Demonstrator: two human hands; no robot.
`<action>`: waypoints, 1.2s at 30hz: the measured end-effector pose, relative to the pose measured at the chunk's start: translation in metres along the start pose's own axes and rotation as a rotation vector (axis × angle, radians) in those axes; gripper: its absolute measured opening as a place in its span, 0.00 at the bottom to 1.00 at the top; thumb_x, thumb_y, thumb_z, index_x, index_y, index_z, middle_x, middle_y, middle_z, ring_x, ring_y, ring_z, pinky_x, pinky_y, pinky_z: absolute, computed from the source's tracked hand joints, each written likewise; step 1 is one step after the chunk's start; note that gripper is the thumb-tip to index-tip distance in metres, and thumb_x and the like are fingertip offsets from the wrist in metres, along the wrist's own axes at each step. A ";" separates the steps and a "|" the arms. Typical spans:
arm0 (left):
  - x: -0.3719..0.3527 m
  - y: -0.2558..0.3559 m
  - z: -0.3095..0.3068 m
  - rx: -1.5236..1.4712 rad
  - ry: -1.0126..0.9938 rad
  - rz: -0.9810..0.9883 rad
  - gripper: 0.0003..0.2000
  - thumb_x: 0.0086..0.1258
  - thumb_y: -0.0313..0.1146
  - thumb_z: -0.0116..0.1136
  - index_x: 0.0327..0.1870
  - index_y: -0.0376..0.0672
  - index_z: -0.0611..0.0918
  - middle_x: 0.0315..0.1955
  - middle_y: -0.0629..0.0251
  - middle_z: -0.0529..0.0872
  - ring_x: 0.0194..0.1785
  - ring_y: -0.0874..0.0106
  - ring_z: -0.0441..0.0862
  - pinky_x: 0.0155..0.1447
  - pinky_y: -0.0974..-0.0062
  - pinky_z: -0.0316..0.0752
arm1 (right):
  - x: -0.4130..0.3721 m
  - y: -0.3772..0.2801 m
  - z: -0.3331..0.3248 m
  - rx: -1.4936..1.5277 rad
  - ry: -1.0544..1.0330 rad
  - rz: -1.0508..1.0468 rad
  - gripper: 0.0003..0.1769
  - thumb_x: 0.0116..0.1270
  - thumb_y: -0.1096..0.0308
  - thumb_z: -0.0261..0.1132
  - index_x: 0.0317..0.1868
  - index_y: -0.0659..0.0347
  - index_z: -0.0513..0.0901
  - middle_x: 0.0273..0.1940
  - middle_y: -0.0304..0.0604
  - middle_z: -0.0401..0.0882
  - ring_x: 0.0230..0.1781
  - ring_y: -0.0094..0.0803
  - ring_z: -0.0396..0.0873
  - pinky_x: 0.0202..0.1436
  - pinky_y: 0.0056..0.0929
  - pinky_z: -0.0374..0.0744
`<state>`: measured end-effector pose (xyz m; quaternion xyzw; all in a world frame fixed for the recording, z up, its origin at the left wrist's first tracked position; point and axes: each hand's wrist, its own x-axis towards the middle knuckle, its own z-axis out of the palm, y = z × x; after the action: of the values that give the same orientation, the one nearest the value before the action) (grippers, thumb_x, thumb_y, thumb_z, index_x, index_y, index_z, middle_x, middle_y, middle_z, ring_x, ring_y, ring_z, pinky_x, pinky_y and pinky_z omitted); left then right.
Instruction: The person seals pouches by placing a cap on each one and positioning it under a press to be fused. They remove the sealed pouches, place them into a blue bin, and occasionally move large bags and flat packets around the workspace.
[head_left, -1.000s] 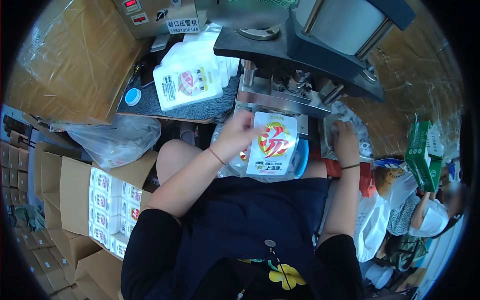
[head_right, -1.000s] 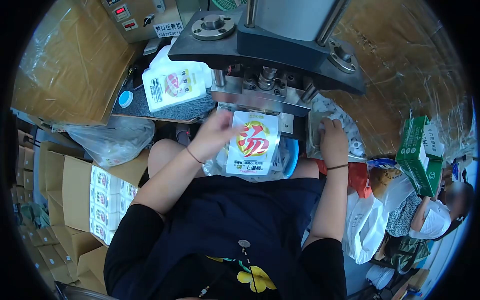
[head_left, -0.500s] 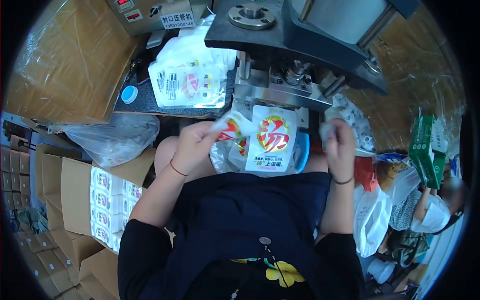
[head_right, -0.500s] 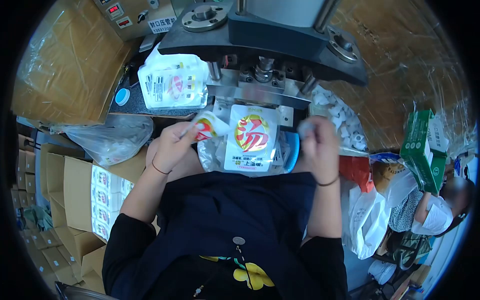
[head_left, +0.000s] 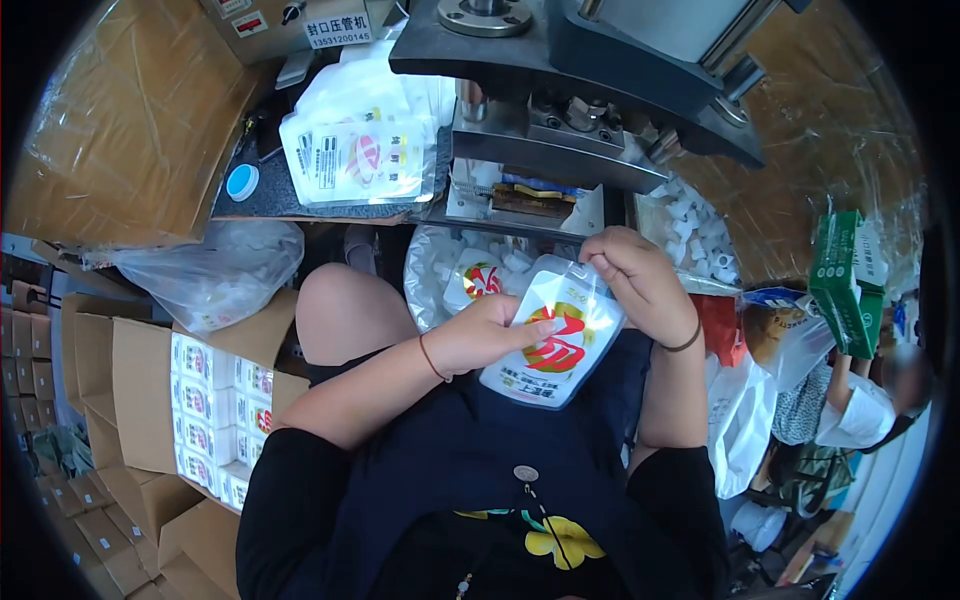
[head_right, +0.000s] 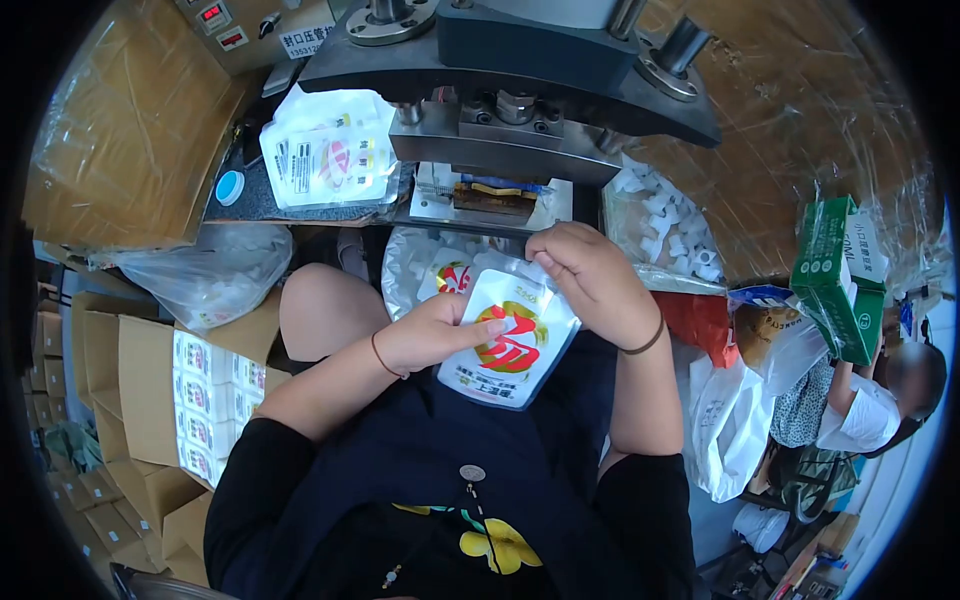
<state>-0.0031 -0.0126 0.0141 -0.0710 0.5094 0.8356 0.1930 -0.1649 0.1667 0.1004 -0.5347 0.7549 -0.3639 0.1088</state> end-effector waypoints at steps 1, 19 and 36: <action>0.004 0.000 0.000 -0.039 -0.039 -0.028 0.15 0.79 0.36 0.64 0.57 0.34 0.85 0.48 0.65 0.90 0.48 0.80 0.85 0.55 0.76 0.81 | -0.001 0.006 -0.002 0.025 -0.025 -0.006 0.08 0.75 0.70 0.60 0.46 0.65 0.83 0.42 0.50 0.82 0.43 0.48 0.81 0.50 0.41 0.78; 0.011 0.071 -0.113 1.302 1.116 0.927 0.28 0.71 0.46 0.67 0.64 0.35 0.74 0.61 0.41 0.76 0.65 0.45 0.74 0.68 0.52 0.70 | -0.061 0.124 -0.038 -0.598 0.400 0.234 0.11 0.65 0.77 0.65 0.48 0.66 0.81 0.45 0.56 0.77 0.45 0.54 0.79 0.51 0.45 0.78; -0.013 0.023 -0.049 0.725 0.468 0.430 0.07 0.69 0.29 0.66 0.43 0.37 0.90 0.28 0.68 0.88 0.30 0.83 0.81 0.35 0.80 0.75 | 0.023 -0.008 0.041 0.360 0.439 0.146 0.09 0.68 0.66 0.71 0.40 0.65 0.86 0.36 0.51 0.84 0.33 0.44 0.81 0.40 0.35 0.78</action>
<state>-0.0043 -0.0680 0.0143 -0.0783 0.8007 0.5868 -0.0917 -0.1456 0.1266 0.0818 -0.3599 0.7201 -0.5900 0.0619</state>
